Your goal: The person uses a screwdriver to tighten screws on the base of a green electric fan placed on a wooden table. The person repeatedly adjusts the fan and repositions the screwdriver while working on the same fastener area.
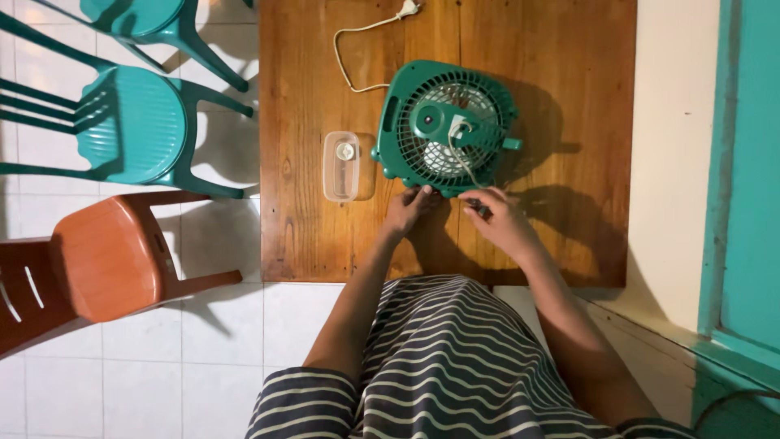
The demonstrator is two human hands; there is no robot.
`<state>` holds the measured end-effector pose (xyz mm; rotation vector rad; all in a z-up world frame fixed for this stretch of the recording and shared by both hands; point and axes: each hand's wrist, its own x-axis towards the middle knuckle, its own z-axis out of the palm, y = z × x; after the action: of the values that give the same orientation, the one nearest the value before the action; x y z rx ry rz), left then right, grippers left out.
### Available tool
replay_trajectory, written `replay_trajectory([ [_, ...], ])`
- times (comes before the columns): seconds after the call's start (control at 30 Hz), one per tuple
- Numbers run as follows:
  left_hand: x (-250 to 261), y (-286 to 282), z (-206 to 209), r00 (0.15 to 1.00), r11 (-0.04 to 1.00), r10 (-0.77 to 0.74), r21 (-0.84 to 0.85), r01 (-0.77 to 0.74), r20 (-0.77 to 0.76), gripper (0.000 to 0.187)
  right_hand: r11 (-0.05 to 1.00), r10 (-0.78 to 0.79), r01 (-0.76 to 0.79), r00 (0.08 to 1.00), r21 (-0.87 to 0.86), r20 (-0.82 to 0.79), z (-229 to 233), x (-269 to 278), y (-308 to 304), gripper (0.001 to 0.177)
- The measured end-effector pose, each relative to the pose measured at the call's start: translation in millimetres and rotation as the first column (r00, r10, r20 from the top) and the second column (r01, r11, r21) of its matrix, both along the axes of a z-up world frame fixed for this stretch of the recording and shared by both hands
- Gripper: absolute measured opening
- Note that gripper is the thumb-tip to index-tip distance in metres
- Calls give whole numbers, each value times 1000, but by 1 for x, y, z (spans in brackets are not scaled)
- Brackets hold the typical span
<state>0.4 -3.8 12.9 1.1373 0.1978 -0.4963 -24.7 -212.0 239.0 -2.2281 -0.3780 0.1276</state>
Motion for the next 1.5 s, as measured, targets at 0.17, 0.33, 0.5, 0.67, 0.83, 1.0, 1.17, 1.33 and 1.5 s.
replay_trajectory([
  [0.17, 1, -13, 6, 1000, 983, 26, 183, -27, 8, 51, 999, -48, 49, 998, -11, 39, -6, -8, -1, 28],
  [0.33, 6, -13, 18, 997, 977, -5, 214, 21, -78, 51, 979, -187, 195, 974, -54, 126, -4, 2, 5, 27],
  [0.5, 12, -6, 17, 995, 995, -22, 97, 32, -99, 48, 980, -193, 197, 964, -6, 181, -3, 14, 9, 23],
  [0.67, 9, -2, 22, 993, 986, -67, 147, 82, -100, 51, 991, -126, 130, 978, -12, 165, -9, 15, 3, 22],
  [0.83, 8, 0, 41, 989, 987, -64, 139, 83, -135, 49, 993, -60, 58, 998, 101, 19, -8, 15, -3, 25],
  [1.0, 5, 0, 46, 991, 988, -60, 132, 75, -120, 49, 989, -150, 149, 985, -15, -85, -6, 8, -6, 28],
  [1.17, 11, 1, 39, 987, 989, -84, 111, 100, -136, 50, 979, -203, 203, 979, 4, 30, -7, 7, -3, 26],
  [1.33, 8, -2, 35, 988, 992, -82, 85, 93, -128, 50, 985, -164, 170, 968, -14, 191, -6, 9, -1, 23],
  [1.5, 11, -2, 25, 990, 988, -83, 120, 96, -112, 50, 970, -216, 204, 973, 130, 87, -13, 12, 6, 24],
])
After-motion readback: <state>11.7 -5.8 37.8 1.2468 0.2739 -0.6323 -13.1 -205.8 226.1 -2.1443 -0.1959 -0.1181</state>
